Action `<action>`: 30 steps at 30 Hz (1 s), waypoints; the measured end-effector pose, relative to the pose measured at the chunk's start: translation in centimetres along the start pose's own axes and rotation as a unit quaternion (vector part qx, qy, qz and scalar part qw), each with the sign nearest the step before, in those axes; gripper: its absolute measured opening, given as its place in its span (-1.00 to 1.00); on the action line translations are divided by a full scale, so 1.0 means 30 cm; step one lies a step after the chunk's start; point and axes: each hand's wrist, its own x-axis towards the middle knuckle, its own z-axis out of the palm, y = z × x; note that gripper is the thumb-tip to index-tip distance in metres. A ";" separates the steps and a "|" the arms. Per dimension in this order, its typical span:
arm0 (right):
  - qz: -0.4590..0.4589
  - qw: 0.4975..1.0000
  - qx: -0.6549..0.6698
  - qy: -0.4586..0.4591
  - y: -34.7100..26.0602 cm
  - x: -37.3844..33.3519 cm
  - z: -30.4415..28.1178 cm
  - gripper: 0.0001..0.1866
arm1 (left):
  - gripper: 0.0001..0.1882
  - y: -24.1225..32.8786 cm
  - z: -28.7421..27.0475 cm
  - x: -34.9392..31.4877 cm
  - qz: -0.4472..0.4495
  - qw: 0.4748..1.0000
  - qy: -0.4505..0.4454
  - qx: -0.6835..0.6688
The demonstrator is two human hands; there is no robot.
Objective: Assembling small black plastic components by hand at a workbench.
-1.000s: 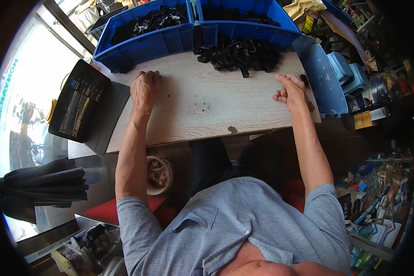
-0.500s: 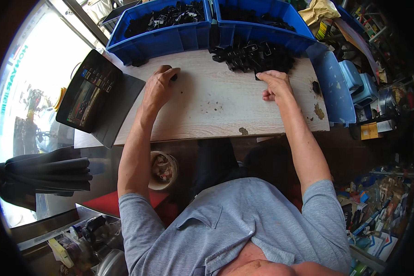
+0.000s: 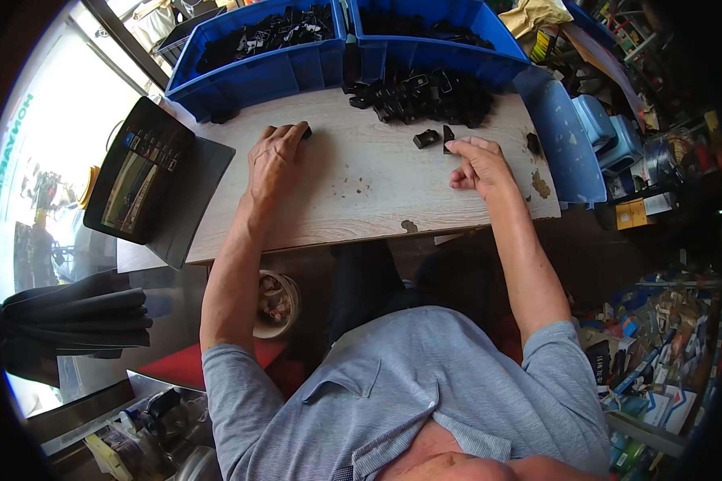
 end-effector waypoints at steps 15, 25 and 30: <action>-0.106 0.988 0.033 -0.104 0.087 -0.067 0.220 -0.76 | -0.72 0.415 0.191 0.014 -0.213 0.742 0.039 -0.635; -0.052 0.991 -0.094 -0.081 0.050 -0.064 0.259 -0.74 | -0.75 0.346 0.120 0.006 -0.062 0.929 0.003 -0.364; -0.024 0.989 -0.134 -0.063 0.042 -0.054 0.262 -0.72 | -0.69 0.338 0.120 -0.014 0.070 0.975 -0.009 -0.210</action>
